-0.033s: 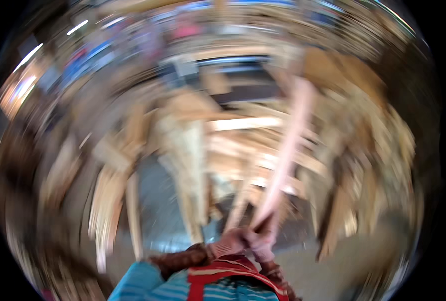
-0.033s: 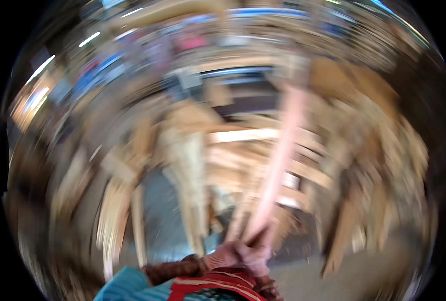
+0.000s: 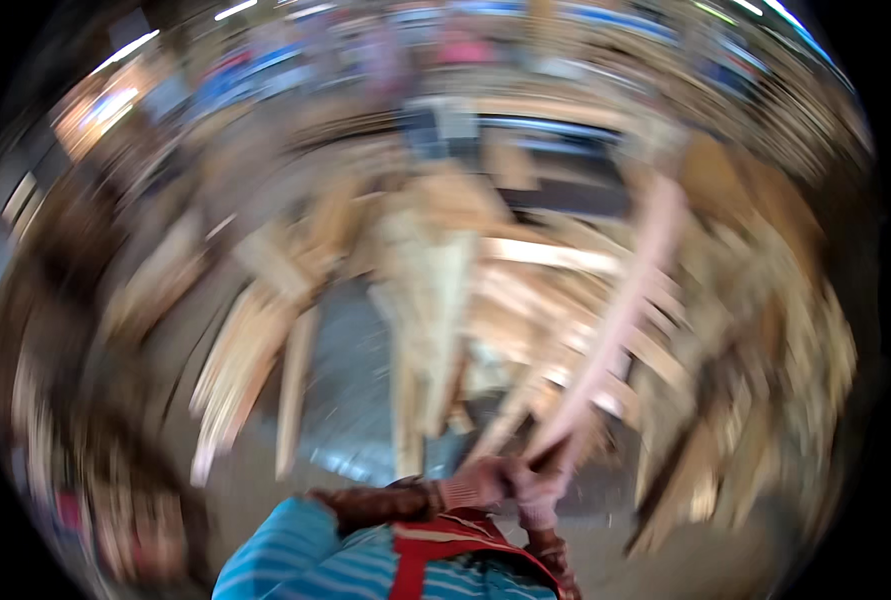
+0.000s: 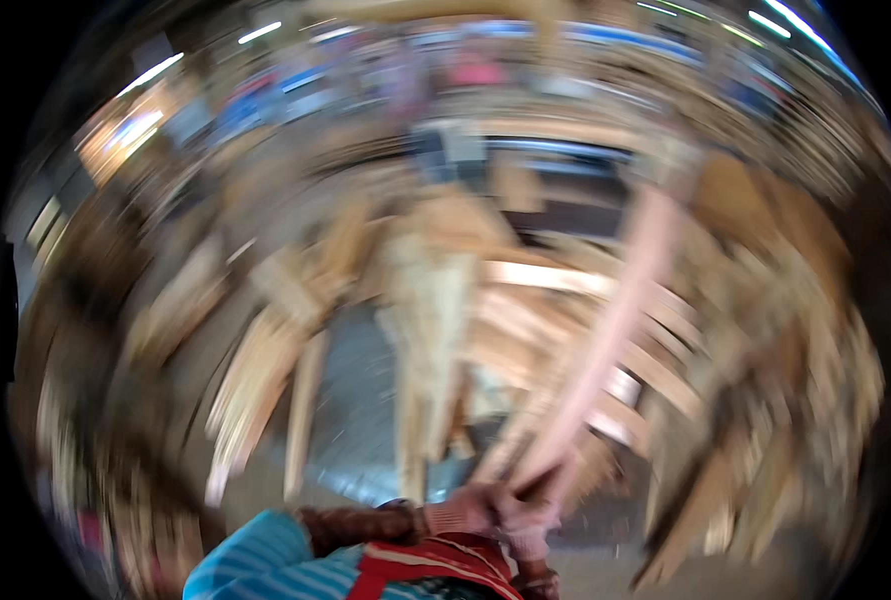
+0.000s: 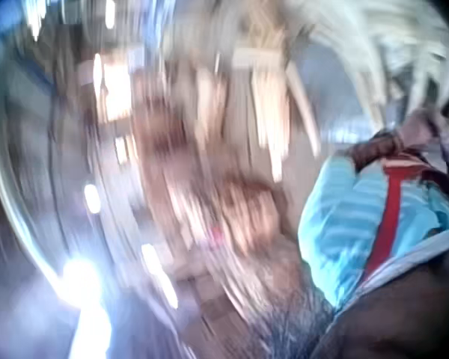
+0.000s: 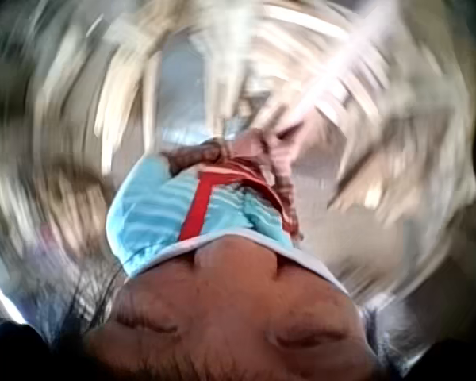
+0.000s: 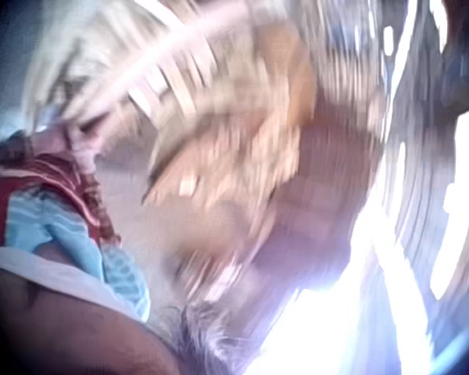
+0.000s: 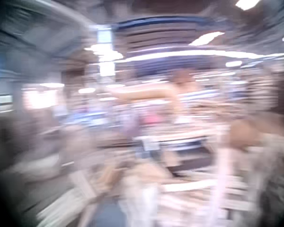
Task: The person sorts and stacks wooden planks in a workshop. They pick up planks from a pile, inspect them, and place them onto a metal rack or a growing stack on the floor. The person moves between different piles and racks throughout the clip.
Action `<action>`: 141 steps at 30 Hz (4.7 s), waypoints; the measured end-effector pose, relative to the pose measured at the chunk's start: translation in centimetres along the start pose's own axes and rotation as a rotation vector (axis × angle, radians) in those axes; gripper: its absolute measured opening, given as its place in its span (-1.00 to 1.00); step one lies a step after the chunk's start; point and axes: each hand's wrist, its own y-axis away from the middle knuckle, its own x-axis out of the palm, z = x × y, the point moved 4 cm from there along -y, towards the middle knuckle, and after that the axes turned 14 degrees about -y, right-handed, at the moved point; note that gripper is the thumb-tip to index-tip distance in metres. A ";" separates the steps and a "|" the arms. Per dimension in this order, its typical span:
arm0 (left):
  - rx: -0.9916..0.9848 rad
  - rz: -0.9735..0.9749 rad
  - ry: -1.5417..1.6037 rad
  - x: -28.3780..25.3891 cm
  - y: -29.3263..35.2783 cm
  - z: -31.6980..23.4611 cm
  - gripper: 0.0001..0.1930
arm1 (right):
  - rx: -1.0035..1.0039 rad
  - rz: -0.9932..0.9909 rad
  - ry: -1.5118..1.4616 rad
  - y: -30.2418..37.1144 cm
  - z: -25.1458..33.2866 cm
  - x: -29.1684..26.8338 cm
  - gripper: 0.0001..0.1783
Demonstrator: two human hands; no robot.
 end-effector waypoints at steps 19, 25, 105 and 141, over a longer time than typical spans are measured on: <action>-0.054 -1.392 -1.227 2.3 31.2 -3.0 -0.48 | -0.283 0.852 -0.223 15.5 2.4 21.8 0.14; -0.009 -1.614 -1.101 2.6 44.4 1.2 -0.52 | -0.194 1.148 -0.219 26.6 2.8 31.4 0.14; 1.456 -2.880 1.449 58.3 151.7 86.2 -0.68 | -0.900 3.594 0.059 195.6 17.7 31.8 0.17; 1.267 -2.601 1.818 99.6 195.8 160.0 -0.41 | 2.411 2.252 0.610 281.8 20.3 18.1 -0.02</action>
